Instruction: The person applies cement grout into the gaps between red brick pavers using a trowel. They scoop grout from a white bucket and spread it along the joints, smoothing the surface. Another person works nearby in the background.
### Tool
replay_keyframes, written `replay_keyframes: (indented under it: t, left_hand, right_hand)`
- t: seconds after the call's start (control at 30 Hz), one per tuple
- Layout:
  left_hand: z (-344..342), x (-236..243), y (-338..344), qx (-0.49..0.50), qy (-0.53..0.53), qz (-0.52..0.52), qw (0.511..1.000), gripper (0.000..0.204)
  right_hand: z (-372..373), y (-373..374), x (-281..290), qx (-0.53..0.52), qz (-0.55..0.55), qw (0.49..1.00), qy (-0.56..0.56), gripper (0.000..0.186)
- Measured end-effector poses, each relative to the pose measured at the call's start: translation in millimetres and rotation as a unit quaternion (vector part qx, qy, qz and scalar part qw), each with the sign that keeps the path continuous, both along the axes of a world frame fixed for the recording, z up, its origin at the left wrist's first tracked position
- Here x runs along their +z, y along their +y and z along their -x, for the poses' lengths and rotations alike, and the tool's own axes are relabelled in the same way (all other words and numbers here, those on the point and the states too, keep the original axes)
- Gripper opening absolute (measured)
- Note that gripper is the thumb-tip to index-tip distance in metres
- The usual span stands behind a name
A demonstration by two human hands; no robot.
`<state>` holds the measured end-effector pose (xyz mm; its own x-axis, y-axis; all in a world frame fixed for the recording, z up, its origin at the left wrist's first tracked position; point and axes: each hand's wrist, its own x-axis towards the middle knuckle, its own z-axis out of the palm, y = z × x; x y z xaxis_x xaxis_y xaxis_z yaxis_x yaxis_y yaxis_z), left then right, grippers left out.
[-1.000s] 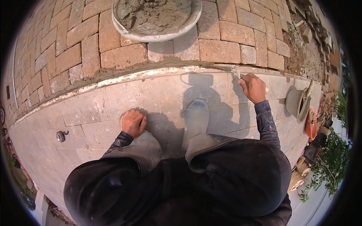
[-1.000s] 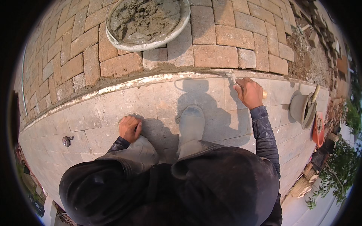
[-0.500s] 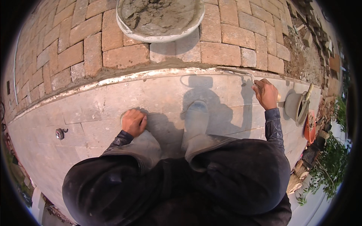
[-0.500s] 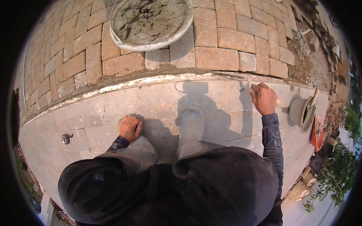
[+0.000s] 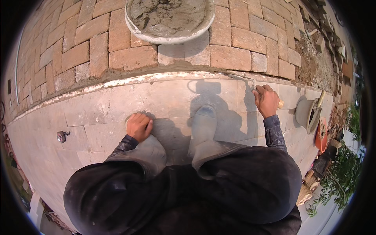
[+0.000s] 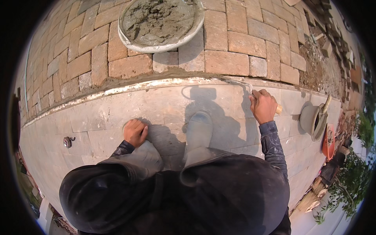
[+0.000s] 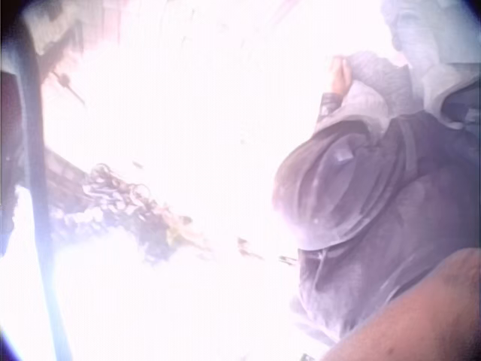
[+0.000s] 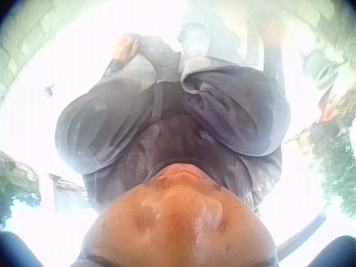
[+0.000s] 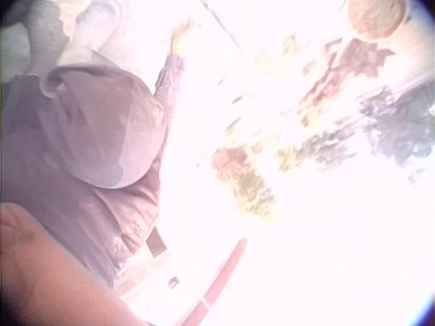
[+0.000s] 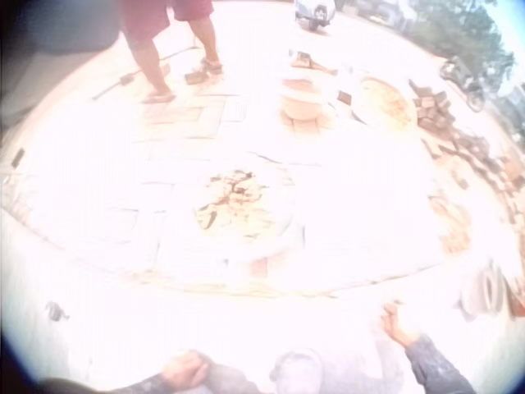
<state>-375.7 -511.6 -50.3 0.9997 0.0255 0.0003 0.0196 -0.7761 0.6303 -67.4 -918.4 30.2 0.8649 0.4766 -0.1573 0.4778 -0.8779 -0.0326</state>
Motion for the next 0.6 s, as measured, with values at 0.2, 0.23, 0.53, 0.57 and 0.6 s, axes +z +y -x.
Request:
replay_keyframes:
  t: [0.2, 0.23, 0.53, 0.57, 0.6]
  left_hand:
    - [1.3, -1.3, -0.5, 0.0, 0.001, -0.001, 1.0, 0.014]
    - [0.7, -2.0, -1.1, 0.0, 0.002, -0.001, 1.0, 0.014]
    - [1.1, 0.6, -0.3, 0.0, 0.005, -0.009, 1.0, 0.015]
    - [1.0, 0.8, -0.8, 0.004, 0.003, -0.009, 1.0, 0.015]
    - [0.5, 0.8, -1.3, 0.008, 0.001, -0.008, 1.0, 0.015]
  right_hand:
    - [9.4, -2.9, 17.8, 0.009, -0.008, 1.0, 0.017, 0.022]
    - [11.9, 4.6, 16.6, 0.019, -0.013, 1.0, 0.021, 0.022]
    - [0.8, 21.1, -11.8, -0.012, -0.034, 0.998, 0.042, 0.025]
    - [-0.3, 19.8, -7.3, -0.024, -0.029, 0.998, 0.053, 0.025]
    - [-3.3, 13.8, -4.7, -0.023, -0.012, 0.999, 0.045, 0.025]
